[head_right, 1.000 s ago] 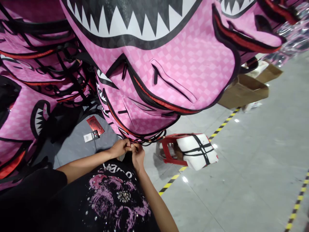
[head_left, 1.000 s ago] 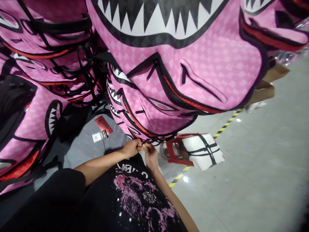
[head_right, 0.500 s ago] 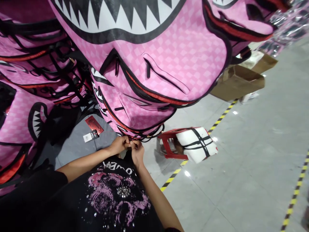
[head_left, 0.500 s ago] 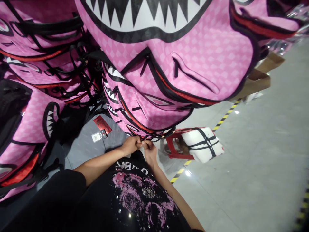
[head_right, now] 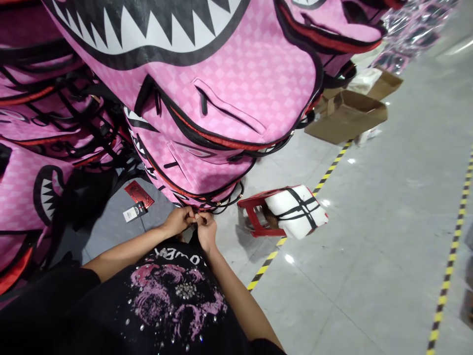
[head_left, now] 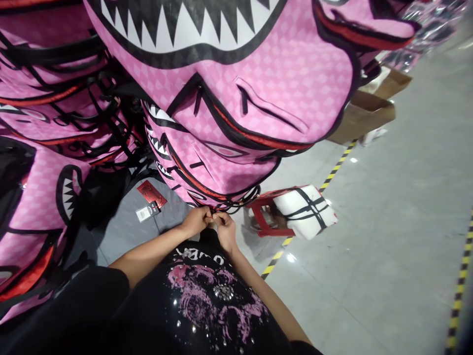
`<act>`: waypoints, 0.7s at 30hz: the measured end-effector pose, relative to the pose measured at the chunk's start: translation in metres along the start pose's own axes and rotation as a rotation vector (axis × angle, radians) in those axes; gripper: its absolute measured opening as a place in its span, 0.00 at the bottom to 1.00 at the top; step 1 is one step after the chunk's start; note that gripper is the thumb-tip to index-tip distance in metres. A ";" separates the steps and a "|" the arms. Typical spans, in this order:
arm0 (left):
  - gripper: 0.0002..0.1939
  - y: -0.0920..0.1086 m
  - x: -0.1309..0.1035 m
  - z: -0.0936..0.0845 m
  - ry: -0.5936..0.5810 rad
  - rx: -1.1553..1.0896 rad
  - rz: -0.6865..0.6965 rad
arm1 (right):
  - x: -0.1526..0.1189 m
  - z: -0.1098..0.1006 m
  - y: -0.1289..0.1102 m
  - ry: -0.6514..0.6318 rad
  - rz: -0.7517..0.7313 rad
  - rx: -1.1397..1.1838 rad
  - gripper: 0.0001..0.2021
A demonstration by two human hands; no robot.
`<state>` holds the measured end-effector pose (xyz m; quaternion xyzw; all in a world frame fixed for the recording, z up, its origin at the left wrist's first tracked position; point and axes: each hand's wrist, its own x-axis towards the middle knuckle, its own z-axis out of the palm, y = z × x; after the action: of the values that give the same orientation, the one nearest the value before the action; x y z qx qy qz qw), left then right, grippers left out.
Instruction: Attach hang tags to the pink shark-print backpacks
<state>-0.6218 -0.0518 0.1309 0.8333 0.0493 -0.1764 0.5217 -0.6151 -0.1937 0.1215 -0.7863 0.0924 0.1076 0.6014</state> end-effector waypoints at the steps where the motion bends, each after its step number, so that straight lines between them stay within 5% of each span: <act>1: 0.04 0.000 0.000 0.000 -0.007 -0.003 0.005 | 0.000 0.000 -0.001 -0.002 0.001 0.006 0.16; 21: 0.05 0.000 -0.002 0.000 0.033 0.071 -0.012 | -0.002 -0.003 -0.002 -0.033 0.000 -0.071 0.19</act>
<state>-0.6237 -0.0512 0.1316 0.8538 0.0567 -0.1676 0.4897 -0.6160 -0.1964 0.1245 -0.8052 0.0784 0.1238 0.5746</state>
